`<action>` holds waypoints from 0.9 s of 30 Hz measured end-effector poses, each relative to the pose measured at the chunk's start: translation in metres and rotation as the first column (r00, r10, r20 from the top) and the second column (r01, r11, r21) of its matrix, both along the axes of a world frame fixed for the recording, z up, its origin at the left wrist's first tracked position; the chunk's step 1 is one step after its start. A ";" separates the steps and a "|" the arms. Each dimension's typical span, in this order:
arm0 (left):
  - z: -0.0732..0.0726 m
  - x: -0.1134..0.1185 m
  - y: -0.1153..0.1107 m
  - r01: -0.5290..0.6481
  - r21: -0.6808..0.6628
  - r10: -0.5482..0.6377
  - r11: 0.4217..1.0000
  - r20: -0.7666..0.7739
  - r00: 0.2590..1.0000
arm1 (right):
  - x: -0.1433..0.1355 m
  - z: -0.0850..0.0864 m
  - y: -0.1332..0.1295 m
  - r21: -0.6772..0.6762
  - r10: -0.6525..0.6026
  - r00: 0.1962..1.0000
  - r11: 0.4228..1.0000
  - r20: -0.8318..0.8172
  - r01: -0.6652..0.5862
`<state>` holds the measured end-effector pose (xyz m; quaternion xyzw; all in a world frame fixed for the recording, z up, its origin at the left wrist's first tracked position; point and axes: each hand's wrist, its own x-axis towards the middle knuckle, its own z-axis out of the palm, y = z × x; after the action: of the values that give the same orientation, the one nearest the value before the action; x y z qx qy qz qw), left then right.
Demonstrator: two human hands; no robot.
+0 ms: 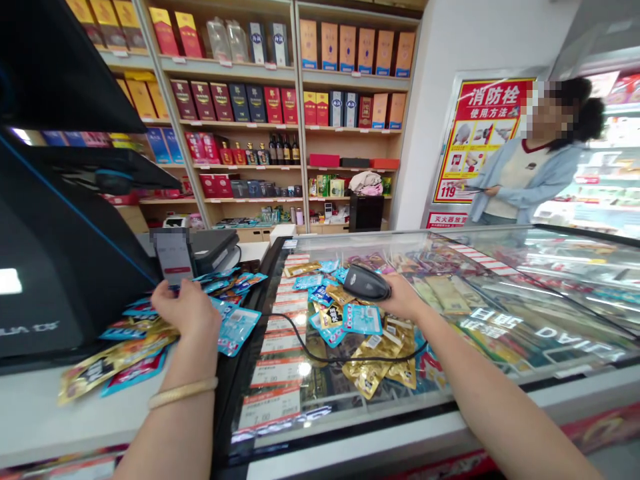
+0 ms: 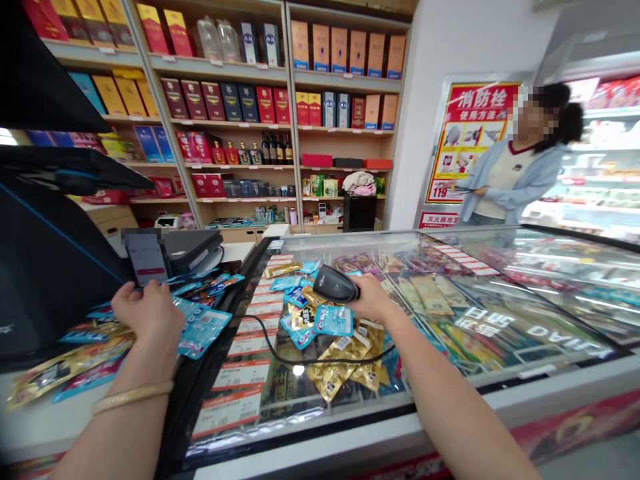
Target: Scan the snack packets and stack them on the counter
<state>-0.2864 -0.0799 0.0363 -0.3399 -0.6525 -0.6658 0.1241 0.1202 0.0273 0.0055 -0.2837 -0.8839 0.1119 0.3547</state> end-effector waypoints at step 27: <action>-0.042 0.148 0.036 0.087 -0.800 -0.647 0.593 -0.409 0.643 | -0.001 0.001 0.005 0.054 -0.087 0.996 0.995 0.037 0.085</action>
<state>-0.1380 -0.0438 -0.0058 -0.7111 -0.6734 -0.1955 0.0524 0.1193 0.0320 0.0069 -0.3141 -0.8802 0.0678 0.3492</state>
